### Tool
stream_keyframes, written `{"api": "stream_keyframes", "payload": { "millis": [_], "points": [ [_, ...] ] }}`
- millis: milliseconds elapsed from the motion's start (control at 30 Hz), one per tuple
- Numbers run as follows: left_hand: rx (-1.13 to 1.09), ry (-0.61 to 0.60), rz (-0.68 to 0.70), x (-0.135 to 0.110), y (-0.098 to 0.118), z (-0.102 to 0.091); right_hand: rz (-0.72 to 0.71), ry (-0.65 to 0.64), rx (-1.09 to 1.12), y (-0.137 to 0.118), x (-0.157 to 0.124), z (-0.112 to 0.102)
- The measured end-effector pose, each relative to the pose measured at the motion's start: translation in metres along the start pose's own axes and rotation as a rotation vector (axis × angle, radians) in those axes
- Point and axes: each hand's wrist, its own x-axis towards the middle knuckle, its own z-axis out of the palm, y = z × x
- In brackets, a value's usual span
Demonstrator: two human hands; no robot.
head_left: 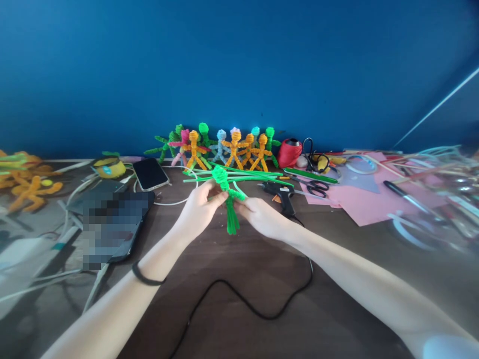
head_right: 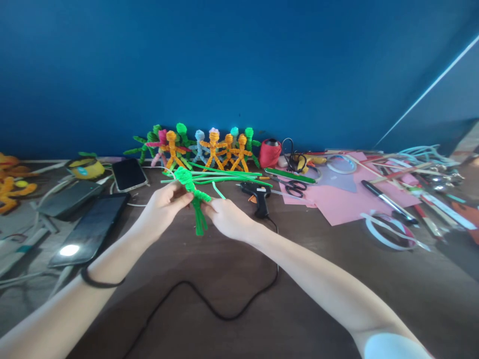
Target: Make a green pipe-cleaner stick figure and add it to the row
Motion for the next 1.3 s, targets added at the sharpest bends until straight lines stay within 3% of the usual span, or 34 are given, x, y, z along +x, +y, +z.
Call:
{"api": "stream_keyframes", "payload": {
  "millis": [233,400,667,900,1100,1300],
  "points": [
    [0.273,0.058,0.016,-0.003,0.003,0.001,0.018,-0.108,-0.353,-0.016,-0.007,-0.004],
    [0.425,0.033,0.092,-0.003,-0.003,0.002,-0.043,-0.061,-0.558,-0.019,-0.008,-0.015],
    [0.36,-0.14,0.097,-0.003,0.003,0.0,-0.099,0.065,-0.248,-0.012,-0.002,-0.037],
    [0.058,-0.304,0.029,-0.003,0.007,-0.001,-0.107,0.054,0.022,0.003,0.007,-0.041],
    [-0.247,-0.278,-0.08,-0.005,0.009,0.001,-0.071,-0.114,0.057,0.01,0.007,-0.036],
    [-0.423,-0.155,-0.098,-0.005,0.007,0.004,-0.037,-0.115,0.256,0.013,0.007,-0.02]
  ]
}}
